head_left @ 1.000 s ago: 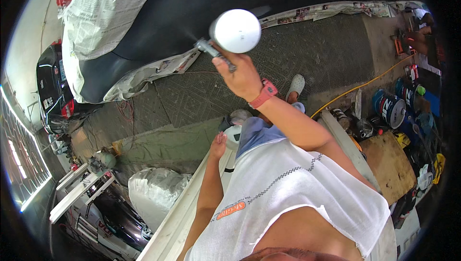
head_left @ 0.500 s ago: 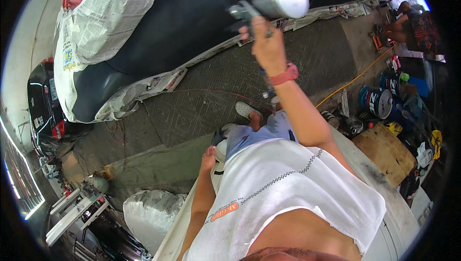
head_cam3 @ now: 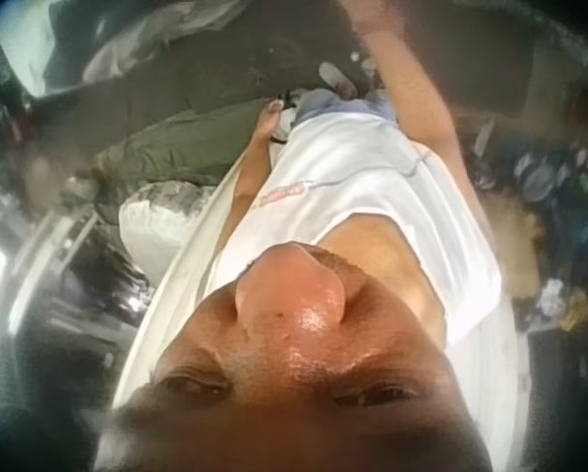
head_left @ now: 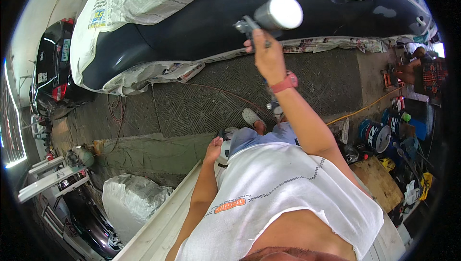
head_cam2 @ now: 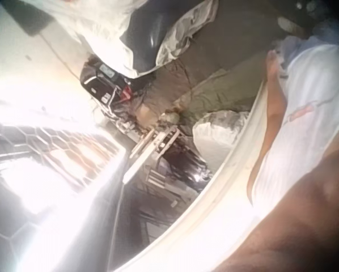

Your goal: The person uses a spray gun to apply black paint to the side panel of a car. The vehicle is partially covered with newspaper to protect adjacent areas. The person moves the spray gun in steady horizontal strokes along the car's body.

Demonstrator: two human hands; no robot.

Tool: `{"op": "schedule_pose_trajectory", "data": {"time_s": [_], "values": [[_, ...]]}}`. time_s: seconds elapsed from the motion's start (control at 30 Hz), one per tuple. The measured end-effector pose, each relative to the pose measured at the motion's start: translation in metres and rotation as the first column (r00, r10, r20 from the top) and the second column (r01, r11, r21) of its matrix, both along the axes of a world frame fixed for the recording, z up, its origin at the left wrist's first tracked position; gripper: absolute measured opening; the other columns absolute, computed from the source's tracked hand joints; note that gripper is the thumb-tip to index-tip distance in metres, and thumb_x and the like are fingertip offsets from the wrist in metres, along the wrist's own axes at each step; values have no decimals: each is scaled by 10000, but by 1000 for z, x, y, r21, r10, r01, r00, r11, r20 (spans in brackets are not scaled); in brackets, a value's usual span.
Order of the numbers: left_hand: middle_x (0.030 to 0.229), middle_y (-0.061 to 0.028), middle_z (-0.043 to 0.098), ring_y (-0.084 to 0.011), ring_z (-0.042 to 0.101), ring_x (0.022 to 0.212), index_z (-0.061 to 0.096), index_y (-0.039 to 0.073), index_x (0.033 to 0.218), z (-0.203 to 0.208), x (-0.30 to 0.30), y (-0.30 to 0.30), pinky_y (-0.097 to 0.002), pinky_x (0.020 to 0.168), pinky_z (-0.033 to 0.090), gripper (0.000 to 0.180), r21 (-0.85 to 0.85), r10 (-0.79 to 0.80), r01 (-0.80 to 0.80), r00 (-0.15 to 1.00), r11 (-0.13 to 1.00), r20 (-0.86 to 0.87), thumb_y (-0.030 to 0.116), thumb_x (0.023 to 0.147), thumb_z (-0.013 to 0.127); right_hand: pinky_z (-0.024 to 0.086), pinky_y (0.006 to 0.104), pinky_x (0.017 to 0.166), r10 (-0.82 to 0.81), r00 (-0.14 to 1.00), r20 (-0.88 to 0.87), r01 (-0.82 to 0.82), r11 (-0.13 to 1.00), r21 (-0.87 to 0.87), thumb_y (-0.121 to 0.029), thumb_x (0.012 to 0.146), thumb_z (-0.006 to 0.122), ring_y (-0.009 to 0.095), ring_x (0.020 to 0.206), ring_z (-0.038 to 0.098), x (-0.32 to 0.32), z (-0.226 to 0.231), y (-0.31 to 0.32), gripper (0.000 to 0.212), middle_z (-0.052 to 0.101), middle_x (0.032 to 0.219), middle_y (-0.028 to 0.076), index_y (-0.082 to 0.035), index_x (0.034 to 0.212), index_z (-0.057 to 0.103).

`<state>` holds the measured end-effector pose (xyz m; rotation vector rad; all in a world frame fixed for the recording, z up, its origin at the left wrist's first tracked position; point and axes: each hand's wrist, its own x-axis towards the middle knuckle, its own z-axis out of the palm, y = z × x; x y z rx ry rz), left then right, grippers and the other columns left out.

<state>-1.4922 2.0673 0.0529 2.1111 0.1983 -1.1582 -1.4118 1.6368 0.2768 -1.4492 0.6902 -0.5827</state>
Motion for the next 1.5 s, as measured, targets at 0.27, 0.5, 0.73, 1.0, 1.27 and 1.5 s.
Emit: {"op": "schedule_pose_trajectory", "data": {"time_s": [0.27,0.5,0.73,1.0,1.27,1.5], "values": [[1412,-212,615,-276,577,1324,504,-66,1453,-46,-38,85,-348,1117,419,668,109,59,-56,998,992,-28,440,1027,597,476,278,508,265,962,66,-271,959,85,-477,1073,498,103,713,663,65,6,58,541,715,856,69,-3,1262,678],[1375,-234,632,-318,581,1310,598,-31,1380,-50,-66,96,-359,1091,435,673,207,-180,193,980,959,-80,535,1019,557,449,234,456,48,998,33,-48,999,8,-494,1078,473,81,696,651,17,9,-12,541,713,857,48,-22,1240,684],[1377,-237,620,-364,590,1276,619,23,1377,-40,-47,45,-407,1072,445,637,148,-55,78,987,986,-151,548,1037,500,468,245,455,-266,964,-11,266,964,-9,-463,1084,474,92,689,673,-76,2,-120,515,730,847,57,-2,1171,686],[1362,-152,620,-244,645,1149,558,9,1425,-43,-6,-15,-376,1003,495,657,70,-105,99,991,993,80,541,1043,517,481,251,452,-372,928,-18,372,928,-40,-519,1078,446,101,662,679,-139,3,-209,580,729,838,69,0,1177,685],[1167,-115,654,-204,636,1016,621,39,1320,-8,-26,-61,-364,916,508,612,142,-266,257,963,956,43,570,1035,514,492,253,457,-431,901,-46,430,902,-30,-536,1076,437,114,694,699,-196,-6,-279,594,734,844,68,-7,1168,691],[1010,-57,665,-176,605,847,666,35,1237,7,-66,-85,-342,784,498,518,205,-279,267,960,942,34,500,1035,558,477,242,447,-460,888,-12,459,887,-48,-521,1083,420,125,733,718,-242,-14,-342,562,743,869,72,-14,1143,657]]}}
